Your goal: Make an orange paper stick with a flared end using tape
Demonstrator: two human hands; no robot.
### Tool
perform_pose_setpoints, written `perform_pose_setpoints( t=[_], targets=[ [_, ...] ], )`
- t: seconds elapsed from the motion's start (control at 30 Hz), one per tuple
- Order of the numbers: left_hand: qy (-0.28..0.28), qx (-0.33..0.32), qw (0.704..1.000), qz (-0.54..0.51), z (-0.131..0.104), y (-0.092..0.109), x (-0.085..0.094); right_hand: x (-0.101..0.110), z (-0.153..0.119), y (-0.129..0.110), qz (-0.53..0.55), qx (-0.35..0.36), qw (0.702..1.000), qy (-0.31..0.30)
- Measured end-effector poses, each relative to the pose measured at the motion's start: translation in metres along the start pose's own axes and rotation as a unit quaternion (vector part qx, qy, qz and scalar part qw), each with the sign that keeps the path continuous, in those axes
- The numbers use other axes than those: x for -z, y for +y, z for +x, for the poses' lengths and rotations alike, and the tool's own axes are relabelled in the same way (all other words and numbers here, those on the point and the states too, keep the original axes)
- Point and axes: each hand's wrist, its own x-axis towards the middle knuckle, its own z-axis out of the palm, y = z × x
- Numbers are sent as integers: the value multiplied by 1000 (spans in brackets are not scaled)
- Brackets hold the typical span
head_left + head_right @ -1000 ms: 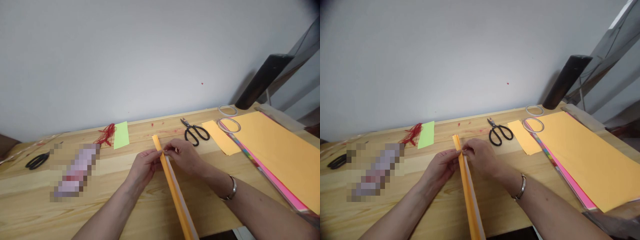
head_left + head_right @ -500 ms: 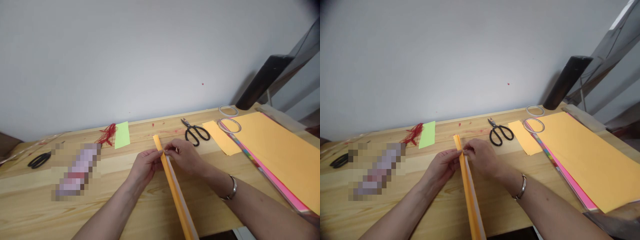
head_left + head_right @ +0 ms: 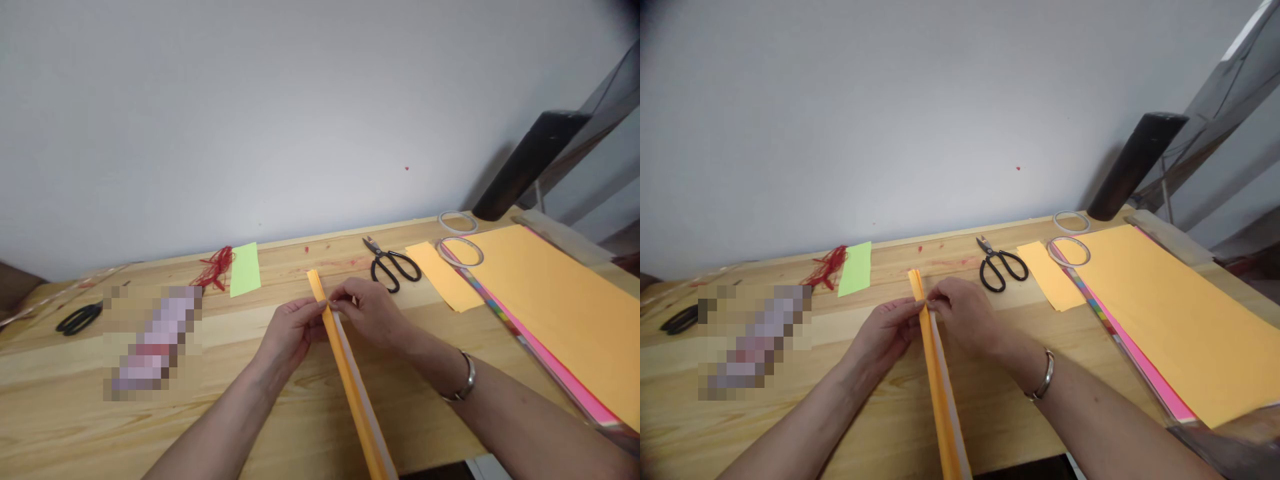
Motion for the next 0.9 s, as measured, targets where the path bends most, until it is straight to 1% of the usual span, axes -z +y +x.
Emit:
perform_pose_setpoints(
  t=[0.33, 0.5, 0.9],
  targets=[
    [-7, 1, 1000, -7, 2, 0, 1, 0, 0, 0, -3, 2, 1000, 18],
    [-4, 1, 1000, -6, 0, 0, -1, -1, 0, 1, 6, 6, 1000, 5],
    [-8, -3, 1000, -9, 1, -2, 2, 0, -1, 1, -5, 0, 1000, 9]
  ],
)
